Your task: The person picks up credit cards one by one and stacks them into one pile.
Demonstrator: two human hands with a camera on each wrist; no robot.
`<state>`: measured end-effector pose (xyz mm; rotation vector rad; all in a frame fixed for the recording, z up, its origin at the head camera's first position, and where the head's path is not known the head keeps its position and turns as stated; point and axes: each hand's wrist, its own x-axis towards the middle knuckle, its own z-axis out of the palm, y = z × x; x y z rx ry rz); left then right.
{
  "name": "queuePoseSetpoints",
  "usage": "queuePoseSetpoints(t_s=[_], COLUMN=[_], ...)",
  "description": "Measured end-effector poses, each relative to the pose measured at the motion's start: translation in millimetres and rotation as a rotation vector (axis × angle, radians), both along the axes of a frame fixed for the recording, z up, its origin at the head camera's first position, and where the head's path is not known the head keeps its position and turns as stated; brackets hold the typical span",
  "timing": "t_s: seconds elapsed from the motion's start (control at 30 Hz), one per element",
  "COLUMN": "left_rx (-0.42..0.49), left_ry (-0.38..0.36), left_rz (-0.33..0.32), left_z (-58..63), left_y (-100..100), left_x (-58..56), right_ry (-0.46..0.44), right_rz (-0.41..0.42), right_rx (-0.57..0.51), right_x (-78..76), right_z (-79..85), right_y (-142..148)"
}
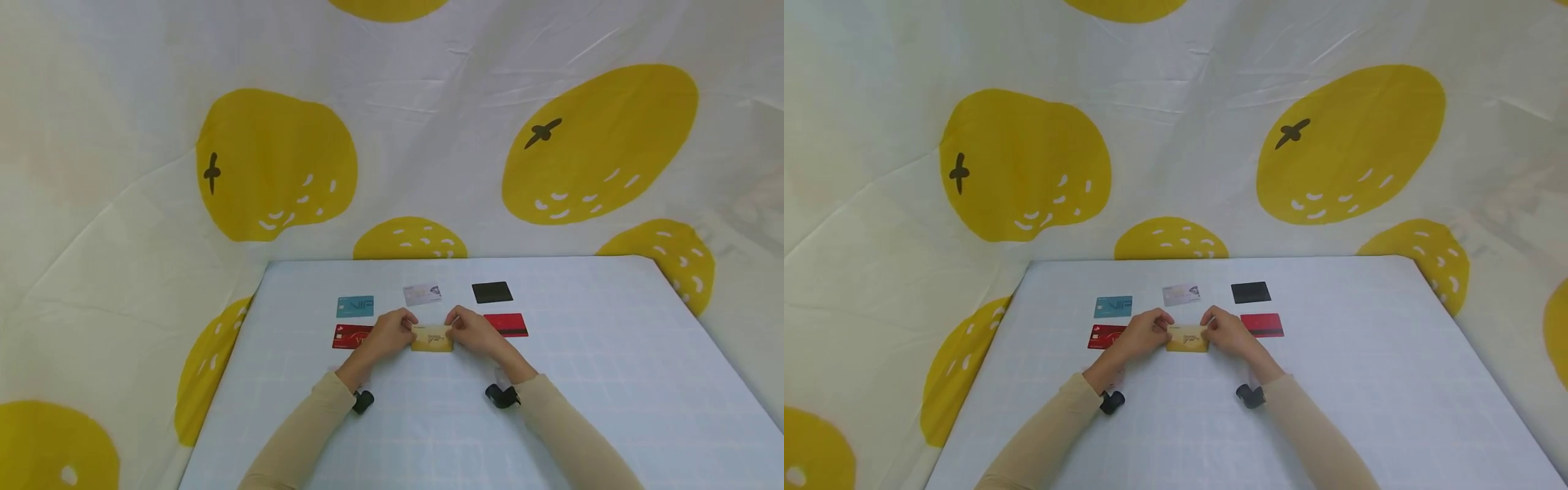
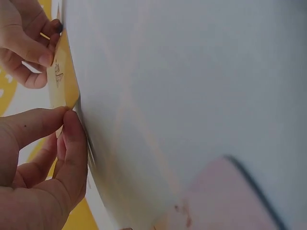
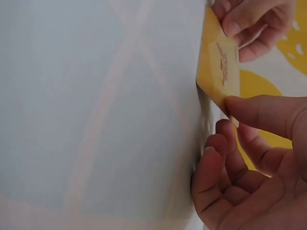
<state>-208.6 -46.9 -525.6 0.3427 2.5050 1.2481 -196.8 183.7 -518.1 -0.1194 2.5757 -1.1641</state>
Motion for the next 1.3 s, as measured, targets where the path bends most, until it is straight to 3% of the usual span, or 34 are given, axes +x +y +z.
queuePoseSetpoints(t_s=[0.3,0.93,1.3], left_rx=[-0.049,-0.093,-0.049], left_ry=[-0.008,-0.019,0.057], left_rz=[0.036,0.079,0.081], left_z=[1.3,5.3,19.6], left_y=[3,-4,-28], left_x=[2.3,6.3,26.3], right_ry=[0.066,0.062,0.118], right_rz=[0.042,0.013,0.013], right_rx=[0.051,0.069,-0.018], right_x=[-4.0,-6.1,9.0], right_z=[-1.1,-5.1,4.6], right_y=[-4,-8,-18])
